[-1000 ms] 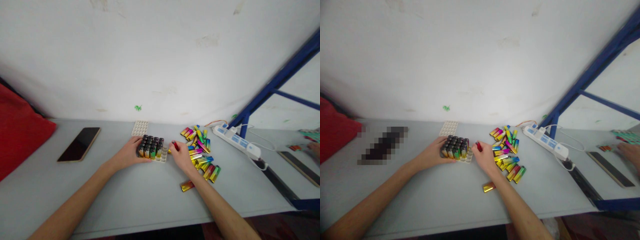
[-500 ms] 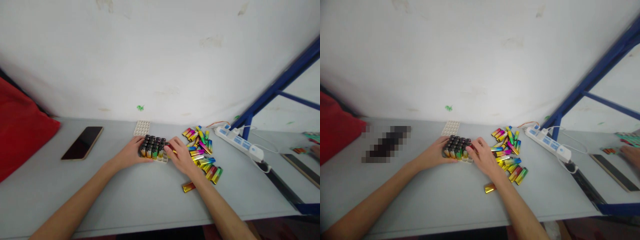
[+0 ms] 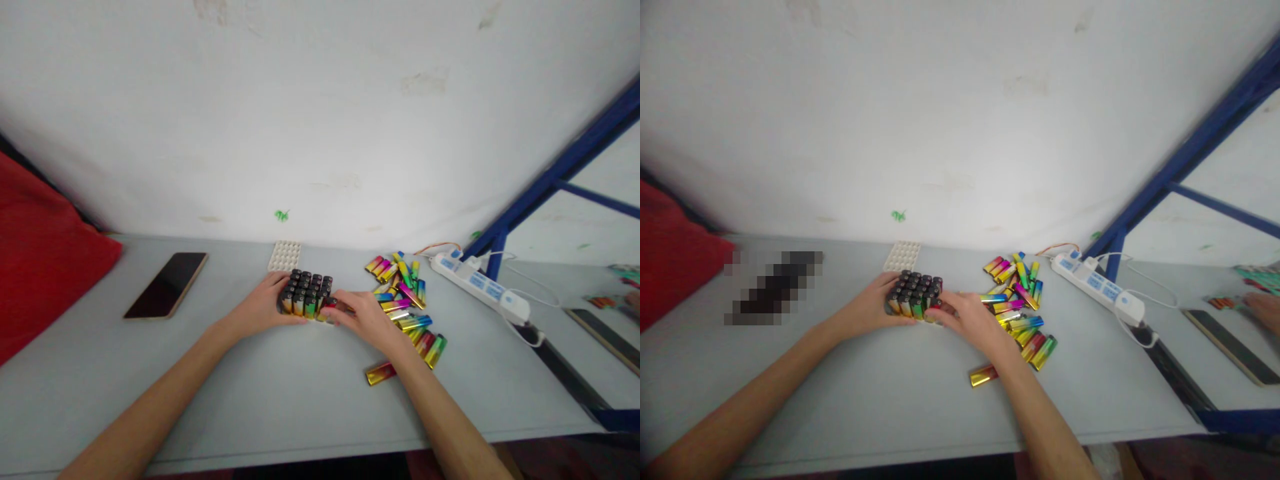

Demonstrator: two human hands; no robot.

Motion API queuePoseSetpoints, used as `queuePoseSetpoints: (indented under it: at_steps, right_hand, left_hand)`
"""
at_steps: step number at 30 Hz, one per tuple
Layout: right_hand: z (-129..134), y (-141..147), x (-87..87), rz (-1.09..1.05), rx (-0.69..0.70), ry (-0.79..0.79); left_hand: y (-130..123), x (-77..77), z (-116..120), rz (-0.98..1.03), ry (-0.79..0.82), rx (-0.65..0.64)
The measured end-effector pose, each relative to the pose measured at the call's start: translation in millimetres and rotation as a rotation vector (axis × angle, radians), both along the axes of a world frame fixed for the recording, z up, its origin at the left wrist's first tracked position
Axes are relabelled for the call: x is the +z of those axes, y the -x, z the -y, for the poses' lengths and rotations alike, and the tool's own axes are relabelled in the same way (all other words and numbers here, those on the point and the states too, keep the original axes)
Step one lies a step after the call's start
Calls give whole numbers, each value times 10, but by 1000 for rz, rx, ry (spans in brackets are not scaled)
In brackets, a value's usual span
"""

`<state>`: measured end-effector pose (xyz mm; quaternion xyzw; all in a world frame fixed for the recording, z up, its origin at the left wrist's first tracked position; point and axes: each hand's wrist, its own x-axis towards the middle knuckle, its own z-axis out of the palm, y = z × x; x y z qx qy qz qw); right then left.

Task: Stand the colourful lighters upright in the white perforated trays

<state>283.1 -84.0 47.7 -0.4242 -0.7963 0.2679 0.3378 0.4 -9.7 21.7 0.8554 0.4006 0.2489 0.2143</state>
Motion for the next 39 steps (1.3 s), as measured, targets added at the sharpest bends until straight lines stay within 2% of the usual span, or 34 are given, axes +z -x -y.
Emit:
queuePoseSetpoints:
  at_steps: [8, 13, 16, 18, 20, 22, 24, 27, 30, 32, 35, 39]
  right_hand:
    - [16, 26, -48, 216, -62, -156]
    - [-2, 38, -90, 223, -65, -111]
    - [-31, -128, -38, 173, -71, -81]
    - [-105, -358, 19, 162, -192, -135]
    - [-240, -652, 54, 138, -407, -228]
    - [-422, -946, 42, 161, -568, -254]
    - [-609, -1177, -16, 258, -656, -242]
    - [-802, -1353, -148, 425, -708, -131]
    - [-841, -1397, -263, 553, -697, 29]
    - [-794, -1413, -308, 588, -648, 83]
    - [-657, -1440, -320, 581, -542, 77]
    - [-458, -1447, -250, 511, -380, 35]
  left_hand:
    - [-2, 3, 1, 15, -4, -8]
    - [-10, 20, 9, 9, -25, 18]
    - [-12, 33, 14, 1, -27, 22]
    - [-13, 42, 18, -10, -23, 30]
    - [-13, 50, 20, -20, -19, 40]
    - [-10, 51, 20, -28, -14, 42]
    - [-6, 44, 14, -30, -6, 34]
    - [1, 11, -7, -22, 2, 21]
    - [2, -39, -33, -14, 0, 27]
    - [0, -66, -44, -8, -4, 28]
    - [-3, -79, -47, 3, -10, 26]
    - [1, -66, -43, 1, 4, 24]
